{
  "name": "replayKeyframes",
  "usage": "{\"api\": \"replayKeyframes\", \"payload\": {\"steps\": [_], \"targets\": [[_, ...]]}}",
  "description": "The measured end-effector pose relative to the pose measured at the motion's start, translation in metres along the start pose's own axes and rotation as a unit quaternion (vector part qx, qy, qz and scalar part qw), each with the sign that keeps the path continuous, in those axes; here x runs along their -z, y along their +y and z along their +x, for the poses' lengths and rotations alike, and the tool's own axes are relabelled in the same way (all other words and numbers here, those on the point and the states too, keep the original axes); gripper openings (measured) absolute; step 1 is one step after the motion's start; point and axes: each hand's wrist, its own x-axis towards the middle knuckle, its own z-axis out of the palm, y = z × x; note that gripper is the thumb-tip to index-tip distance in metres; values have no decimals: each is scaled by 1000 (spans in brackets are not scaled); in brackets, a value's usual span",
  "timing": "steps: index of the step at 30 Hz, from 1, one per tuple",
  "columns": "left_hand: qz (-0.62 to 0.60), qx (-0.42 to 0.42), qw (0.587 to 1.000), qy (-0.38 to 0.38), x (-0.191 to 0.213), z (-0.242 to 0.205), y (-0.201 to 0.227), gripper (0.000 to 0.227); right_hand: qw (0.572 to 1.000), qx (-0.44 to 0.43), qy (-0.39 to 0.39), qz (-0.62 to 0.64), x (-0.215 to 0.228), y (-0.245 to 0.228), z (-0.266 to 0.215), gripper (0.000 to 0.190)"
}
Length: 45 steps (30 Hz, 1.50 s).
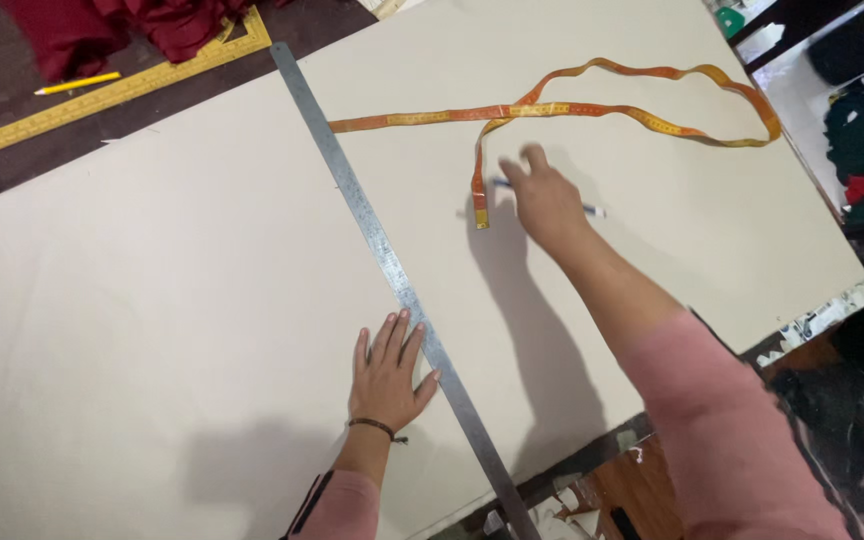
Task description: The person measures and marks a large piece of white fabric on a table using a metal ruler, a flexible measuring tape, and a pencil. They draw straight lines and make small marks at specific intervals to create a pattern or guide for cutting.
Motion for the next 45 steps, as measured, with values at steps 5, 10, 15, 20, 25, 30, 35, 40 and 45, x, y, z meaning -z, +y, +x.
{"api": "replayKeyframes", "payload": {"steps": [5,10,15,20,25,30,35,40,45], "targets": [[6,-19,997,73,8,4,1,75,995,75,-25,-53,-57,41,129,50],[5,-19,998,66,4,5,-3,78,970,-67,-82,-220,-40,119,133,46],[3,-18,999,39,0,-2,-5,80,981,-94,159,55,0,99,-8,27],[0,-15,1000,8,6,-9,-4,80,988,-108,-7,112,-55,18,-289,23],[-37,-2,998,-47,20,-6,-1,81,927,-248,-182,216,-96,-51,-506,16],[-51,18,996,-70,27,-1,3,83,930,-268,-127,219,-134,-104,-586,78],[-24,11,998,-61,25,1,5,84,891,-331,-213,227,-104,-123,-566,84],[-24,34,994,-100,32,7,8,84,878,-350,-247,211,-101,-123,-560,75],[-43,31,993,-105,19,8,7,85,891,-329,-265,166,-100,-127,-563,73]]}}
